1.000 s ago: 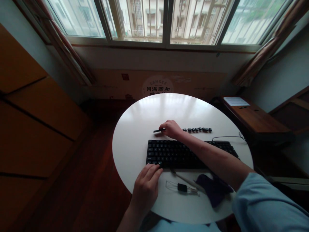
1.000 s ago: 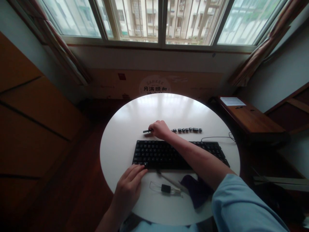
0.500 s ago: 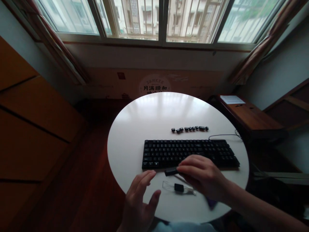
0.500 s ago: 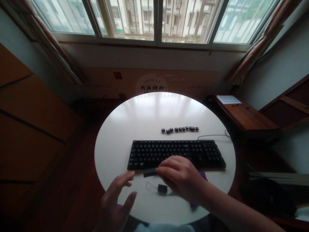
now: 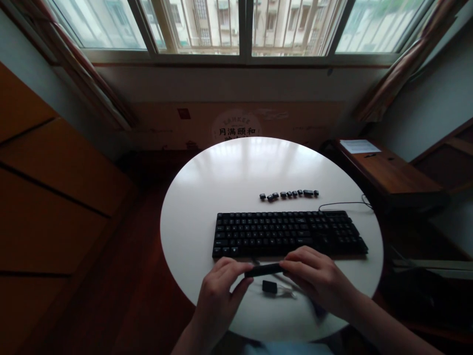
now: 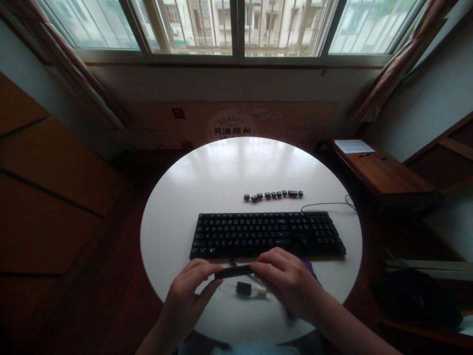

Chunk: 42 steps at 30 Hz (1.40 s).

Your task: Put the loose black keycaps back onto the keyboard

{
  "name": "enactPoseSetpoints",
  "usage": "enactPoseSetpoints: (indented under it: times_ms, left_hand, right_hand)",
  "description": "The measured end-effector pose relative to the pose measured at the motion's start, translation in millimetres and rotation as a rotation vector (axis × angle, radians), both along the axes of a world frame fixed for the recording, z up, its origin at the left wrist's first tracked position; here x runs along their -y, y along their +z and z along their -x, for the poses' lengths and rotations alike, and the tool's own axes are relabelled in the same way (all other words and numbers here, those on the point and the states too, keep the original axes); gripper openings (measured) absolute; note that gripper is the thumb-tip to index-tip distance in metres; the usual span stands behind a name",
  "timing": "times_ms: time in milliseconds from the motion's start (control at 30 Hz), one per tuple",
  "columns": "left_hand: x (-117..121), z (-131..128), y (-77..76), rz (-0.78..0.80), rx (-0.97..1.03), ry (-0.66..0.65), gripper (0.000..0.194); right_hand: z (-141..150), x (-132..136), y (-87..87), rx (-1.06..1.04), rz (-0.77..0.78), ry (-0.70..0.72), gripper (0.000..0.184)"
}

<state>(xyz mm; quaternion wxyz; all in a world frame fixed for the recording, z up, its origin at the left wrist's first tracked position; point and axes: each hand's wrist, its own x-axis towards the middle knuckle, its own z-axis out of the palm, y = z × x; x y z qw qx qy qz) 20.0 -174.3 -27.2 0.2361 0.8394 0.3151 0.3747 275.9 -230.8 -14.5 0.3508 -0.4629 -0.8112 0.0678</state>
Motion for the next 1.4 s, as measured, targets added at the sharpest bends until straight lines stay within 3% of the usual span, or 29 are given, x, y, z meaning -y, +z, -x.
enactPoseSetpoints:
  times_ms: [100,200,333,633,767,900,1033,1200,1300,1400]
  left_hand:
    - [-11,1,-4.8,-0.069,-0.031,0.080,0.016]
    - [-24,8,-10.3,-0.168,-0.052,0.256,0.023]
    - [-36,23,-16.5,-0.216,-0.112,0.390,0.016]
    - [-40,39,-24.2,-0.211,-0.230,0.337,0.016]
    - [-42,42,-25.3,-0.196,-0.269,0.255,0.021]
    - [-45,45,-27.2,-0.190,-0.275,0.202,0.022]
    - [-48,48,-32.8,-0.212,-0.281,0.165,0.024]
    - [-50,48,-36.6,-0.277,-0.293,0.148,0.022]
    - [-51,52,-34.3,-0.263,-0.259,0.143,0.022]
    - [-53,57,-31.4,-0.228,-0.191,0.166,0.028]
  right_hand:
    - [-5,-11,-9.4,-0.019,0.012,-0.006,0.017]
    - [-7,-21,-18.9,0.013,0.017,-0.028,0.017]
    - [-11,-29,-27.3,0.061,0.056,-0.016,0.017]
    - [-16,-28,-23.3,0.084,0.050,-0.025,0.017]
    - [-19,-35,-16.8,0.104,0.020,-0.041,0.023]
    - [-7,-73,-3.8,0.152,0.034,-0.061,0.022]
    - [26,-141,6.1,0.323,0.164,-0.143,0.022]
    - [60,-207,-1.7,0.439,0.354,-0.179,0.024]
    - [64,-211,-7.8,0.404,0.373,-0.171,0.027]
    - [61,-185,-7.1,0.243,0.225,-0.185,0.028]
